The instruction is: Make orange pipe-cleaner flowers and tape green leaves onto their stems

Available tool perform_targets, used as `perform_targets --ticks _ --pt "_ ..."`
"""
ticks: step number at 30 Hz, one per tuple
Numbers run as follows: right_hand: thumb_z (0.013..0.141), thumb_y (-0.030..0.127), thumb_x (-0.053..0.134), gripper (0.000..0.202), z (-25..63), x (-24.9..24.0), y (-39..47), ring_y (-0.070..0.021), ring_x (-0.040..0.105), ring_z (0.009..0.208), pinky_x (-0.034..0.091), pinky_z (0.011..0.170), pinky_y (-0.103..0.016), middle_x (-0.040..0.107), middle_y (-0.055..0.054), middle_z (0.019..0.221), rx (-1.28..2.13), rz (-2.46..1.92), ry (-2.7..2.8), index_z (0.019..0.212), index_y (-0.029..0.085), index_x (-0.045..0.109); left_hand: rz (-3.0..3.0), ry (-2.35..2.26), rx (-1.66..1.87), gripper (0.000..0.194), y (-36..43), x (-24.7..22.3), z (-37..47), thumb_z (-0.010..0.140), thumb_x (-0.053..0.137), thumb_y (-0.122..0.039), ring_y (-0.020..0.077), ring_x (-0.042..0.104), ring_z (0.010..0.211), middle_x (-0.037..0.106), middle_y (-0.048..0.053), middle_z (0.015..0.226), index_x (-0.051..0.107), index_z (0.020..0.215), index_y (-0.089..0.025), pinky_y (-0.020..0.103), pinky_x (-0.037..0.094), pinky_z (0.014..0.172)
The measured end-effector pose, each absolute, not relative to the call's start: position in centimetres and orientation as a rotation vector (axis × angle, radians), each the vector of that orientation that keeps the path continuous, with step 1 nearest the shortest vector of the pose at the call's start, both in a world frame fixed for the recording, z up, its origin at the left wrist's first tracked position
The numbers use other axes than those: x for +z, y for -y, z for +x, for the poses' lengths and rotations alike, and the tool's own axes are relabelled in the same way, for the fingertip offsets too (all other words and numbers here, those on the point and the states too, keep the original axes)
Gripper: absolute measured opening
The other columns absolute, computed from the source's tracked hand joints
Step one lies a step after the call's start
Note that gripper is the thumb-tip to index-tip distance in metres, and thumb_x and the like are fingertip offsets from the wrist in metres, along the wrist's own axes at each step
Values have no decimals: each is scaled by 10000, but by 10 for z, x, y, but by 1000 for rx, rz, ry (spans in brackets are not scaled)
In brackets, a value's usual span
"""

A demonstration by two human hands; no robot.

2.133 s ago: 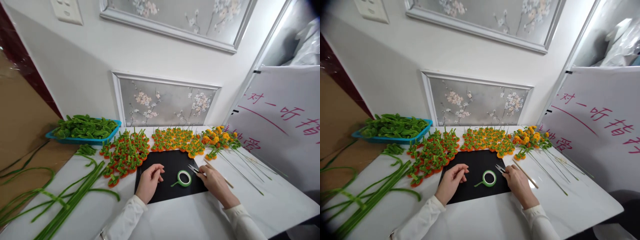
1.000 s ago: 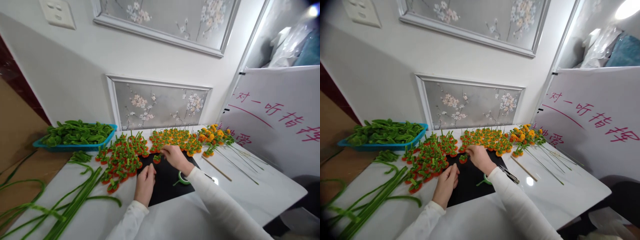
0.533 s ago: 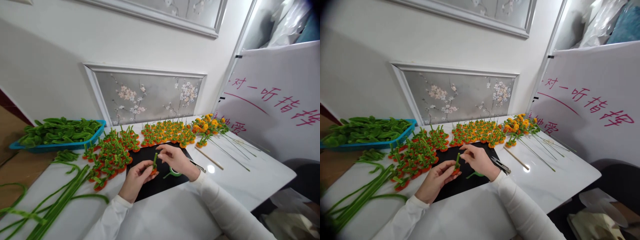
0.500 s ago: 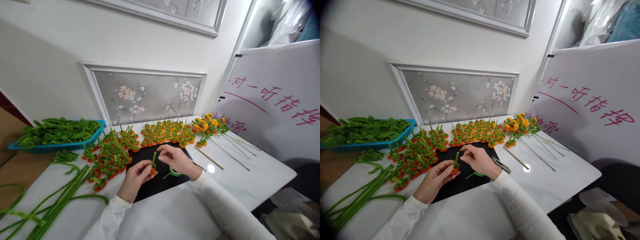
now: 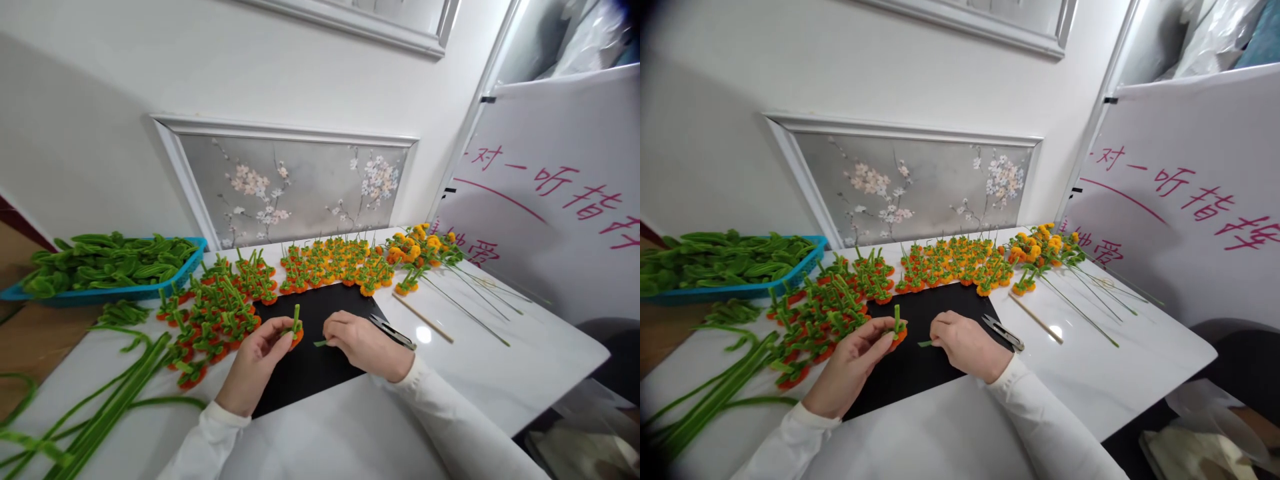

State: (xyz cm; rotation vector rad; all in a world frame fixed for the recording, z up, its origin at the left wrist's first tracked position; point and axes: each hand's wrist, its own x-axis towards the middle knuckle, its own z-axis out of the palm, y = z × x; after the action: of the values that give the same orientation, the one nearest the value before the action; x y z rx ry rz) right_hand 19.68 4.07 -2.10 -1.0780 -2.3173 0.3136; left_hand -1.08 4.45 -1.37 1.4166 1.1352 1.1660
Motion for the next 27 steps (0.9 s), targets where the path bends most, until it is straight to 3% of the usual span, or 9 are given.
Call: perform_targets --ticks 5,8,12,17,27 --pt "891 108 434 138 184 -25 -35 -54 564 591 478 551 -160 522 -8 912 758 -977 2000 824 176 534 1556 -1148 1118 181 -46 -18 -9 723 652 -282 173 630 785 678 15 863 649 890 -213 270 519 725" --pt "895 142 440 124 177 -26 -32 -51 558 560 463 524 -153 507 14 832 854 -951 1896 825 180 535 1577 -1074 1104 194 -46 -21 -7 721 651 -250 185 628 862 673 18 907 633 912 -218 290 520 787" --pt "913 201 455 144 174 -22 -29 -78 545 599 448 568 -177 524 14 751 680 -990 1874 832 184 572 1564 -1028 1099 211 -44 -21 -4 724 652 -233 189 624 906 669 18 933 619 933 -224 304 520 828" --pt "907 171 471 153 174 -17 -28 -111 565 739 455 702 -211 571 -23 819 445 -982 1880 838 179 607 1533 -1009 1095 248 -39 -20 0 710 667 -228 195 628 926 668 21 955 616 952 -229 312 526 845" --pt "856 164 538 79 169 -22 -27 -131 569 704 463 648 -226 584 -18 768 374 -952 1813 791 185 578 1524 -957 1031 228 -33 -16 3 743 642 -191 197 622 961 670 35 978 607 968 -199 332 517 870"
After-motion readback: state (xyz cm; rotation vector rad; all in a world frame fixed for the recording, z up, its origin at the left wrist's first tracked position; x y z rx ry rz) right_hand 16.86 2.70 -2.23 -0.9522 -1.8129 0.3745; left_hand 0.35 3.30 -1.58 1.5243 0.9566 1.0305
